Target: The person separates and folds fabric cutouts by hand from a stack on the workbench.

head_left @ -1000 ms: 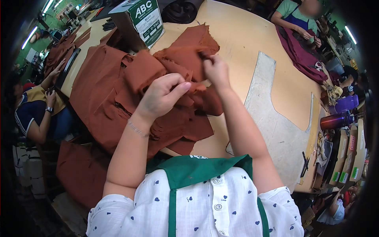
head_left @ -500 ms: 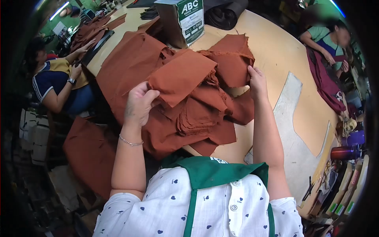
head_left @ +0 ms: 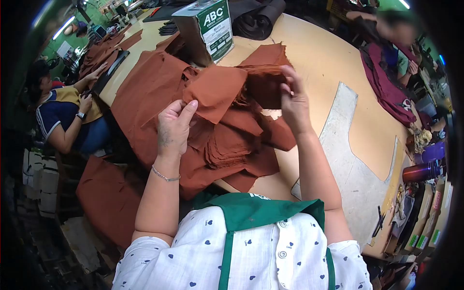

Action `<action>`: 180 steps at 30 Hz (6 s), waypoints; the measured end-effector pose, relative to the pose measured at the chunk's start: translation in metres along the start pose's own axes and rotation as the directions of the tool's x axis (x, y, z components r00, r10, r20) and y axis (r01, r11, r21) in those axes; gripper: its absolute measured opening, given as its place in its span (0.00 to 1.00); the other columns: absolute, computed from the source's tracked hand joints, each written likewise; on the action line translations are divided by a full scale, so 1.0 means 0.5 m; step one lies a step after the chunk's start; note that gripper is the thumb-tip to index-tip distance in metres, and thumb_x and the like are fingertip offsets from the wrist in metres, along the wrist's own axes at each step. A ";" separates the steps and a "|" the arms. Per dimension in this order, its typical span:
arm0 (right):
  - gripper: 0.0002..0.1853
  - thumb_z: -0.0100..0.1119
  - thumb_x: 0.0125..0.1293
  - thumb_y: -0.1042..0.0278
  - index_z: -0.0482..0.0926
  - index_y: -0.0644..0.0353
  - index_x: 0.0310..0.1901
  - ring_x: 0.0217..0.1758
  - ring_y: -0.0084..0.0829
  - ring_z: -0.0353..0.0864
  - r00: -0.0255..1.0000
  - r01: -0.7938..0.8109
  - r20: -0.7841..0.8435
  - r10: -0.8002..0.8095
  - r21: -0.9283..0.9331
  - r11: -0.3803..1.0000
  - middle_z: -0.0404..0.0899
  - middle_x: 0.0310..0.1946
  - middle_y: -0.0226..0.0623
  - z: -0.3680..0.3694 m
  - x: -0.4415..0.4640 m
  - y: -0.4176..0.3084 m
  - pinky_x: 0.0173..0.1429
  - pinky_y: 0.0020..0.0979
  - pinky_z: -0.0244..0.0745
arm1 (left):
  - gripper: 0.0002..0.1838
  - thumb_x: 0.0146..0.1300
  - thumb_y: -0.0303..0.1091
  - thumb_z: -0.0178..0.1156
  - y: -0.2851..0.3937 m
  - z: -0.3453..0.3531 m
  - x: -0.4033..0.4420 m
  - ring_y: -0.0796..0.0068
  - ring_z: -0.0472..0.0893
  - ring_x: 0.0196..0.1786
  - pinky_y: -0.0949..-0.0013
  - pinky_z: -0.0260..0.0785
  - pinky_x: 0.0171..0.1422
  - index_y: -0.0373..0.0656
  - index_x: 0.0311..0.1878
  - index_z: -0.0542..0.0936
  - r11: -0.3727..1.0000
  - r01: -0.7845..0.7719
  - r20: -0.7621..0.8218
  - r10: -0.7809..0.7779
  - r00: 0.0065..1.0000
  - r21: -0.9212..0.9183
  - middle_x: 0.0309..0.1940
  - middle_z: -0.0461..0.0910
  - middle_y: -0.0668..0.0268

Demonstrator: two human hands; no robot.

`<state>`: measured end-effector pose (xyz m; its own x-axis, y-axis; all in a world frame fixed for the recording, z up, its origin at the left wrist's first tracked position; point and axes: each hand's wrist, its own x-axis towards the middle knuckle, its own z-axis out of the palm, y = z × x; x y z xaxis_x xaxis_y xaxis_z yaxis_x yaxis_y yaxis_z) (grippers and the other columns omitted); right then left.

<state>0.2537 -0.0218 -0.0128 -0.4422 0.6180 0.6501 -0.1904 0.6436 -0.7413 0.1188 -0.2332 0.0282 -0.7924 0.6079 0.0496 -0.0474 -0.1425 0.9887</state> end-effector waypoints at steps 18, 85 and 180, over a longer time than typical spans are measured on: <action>0.09 0.58 0.57 0.70 0.75 0.62 0.38 0.41 0.34 0.70 0.912 -0.138 0.406 0.055 0.176 0.975 0.67 0.36 0.40 0.062 -0.029 -0.047 0.46 0.30 0.67 | 0.06 0.57 0.32 0.60 -0.061 0.113 0.035 0.86 0.74 0.26 0.83 0.70 0.32 0.44 0.29 0.73 0.930 0.164 0.322 -0.053 0.945 -0.329 0.26 0.76 0.72; 0.21 0.61 0.58 0.62 0.69 0.66 0.49 0.42 0.23 0.75 0.881 -0.467 0.299 0.367 0.419 0.779 0.75 0.39 0.37 0.037 -0.030 -0.067 0.46 0.24 0.72 | 0.08 0.58 0.33 0.60 -0.062 0.129 0.036 0.90 0.70 0.29 0.84 0.64 0.34 0.37 0.31 0.77 0.899 -0.187 0.280 0.075 0.957 0.396 0.25 0.76 0.74; 0.17 0.62 0.57 0.65 0.74 0.69 0.43 0.41 0.21 0.74 0.805 -0.578 0.421 0.418 0.398 0.713 0.71 0.42 0.35 0.026 -0.062 -0.087 0.46 0.22 0.72 | 0.09 0.61 0.35 0.56 -0.074 0.127 -0.003 0.80 0.71 0.25 0.75 0.66 0.30 0.37 0.34 0.75 0.922 -0.238 0.345 0.125 0.930 0.306 0.24 0.76 0.66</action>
<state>0.2643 -0.0748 -0.0028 -0.8044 0.5764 0.1437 -0.2290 -0.0776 -0.9703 0.1603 -0.1789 0.0004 -0.5336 0.8169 0.2191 0.3309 -0.0368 0.9430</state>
